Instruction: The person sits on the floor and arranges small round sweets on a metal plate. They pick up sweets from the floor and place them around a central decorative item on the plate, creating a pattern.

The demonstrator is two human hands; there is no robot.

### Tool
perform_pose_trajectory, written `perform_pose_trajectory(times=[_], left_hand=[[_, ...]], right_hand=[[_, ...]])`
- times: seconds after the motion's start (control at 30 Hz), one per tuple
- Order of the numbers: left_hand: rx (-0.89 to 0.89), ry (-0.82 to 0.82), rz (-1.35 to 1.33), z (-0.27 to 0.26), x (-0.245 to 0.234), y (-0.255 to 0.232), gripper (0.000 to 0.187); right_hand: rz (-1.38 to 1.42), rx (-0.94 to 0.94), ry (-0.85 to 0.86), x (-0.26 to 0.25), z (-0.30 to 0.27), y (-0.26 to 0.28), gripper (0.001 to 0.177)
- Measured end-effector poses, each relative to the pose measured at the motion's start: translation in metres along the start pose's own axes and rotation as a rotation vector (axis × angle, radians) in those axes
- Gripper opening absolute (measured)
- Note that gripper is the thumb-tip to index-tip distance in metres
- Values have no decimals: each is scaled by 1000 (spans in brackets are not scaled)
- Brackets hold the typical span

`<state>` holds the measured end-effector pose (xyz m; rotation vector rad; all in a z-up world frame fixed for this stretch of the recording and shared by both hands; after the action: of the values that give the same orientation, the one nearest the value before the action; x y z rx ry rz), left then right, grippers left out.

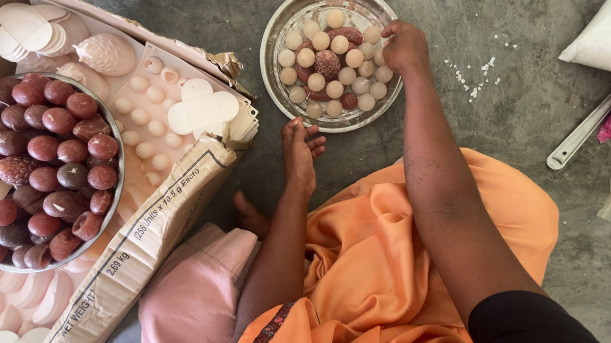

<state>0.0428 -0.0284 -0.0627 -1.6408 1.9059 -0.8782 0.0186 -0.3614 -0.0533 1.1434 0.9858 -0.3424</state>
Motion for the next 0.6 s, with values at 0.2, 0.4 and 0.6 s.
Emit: perform_pose_trajectory(times=[0.2,0.4,0.6], left_hand=[[33,13,-98,17,-2,16,41],[21,11,-128,36,-5,34,43],[-2,92,-249,37,-6,37,48]], right_hand=[[-109,-136,-315,-27,-8,18,40],[-143,86,-126,-17,-6,-4,38],[-170,197,-79,-23,-14,-4,29]])
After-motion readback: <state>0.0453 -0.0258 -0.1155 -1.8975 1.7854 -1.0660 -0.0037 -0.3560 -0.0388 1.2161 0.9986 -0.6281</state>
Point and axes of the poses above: each hand's wrist, its own z-axis towards the middle knuckle, its own x-axis out of the palm, y = z × x, the point moved 7 cm from there along z, towards the middle knuckle, and after that the axes turned 14 degrees about -y, right-handed, at the moved point
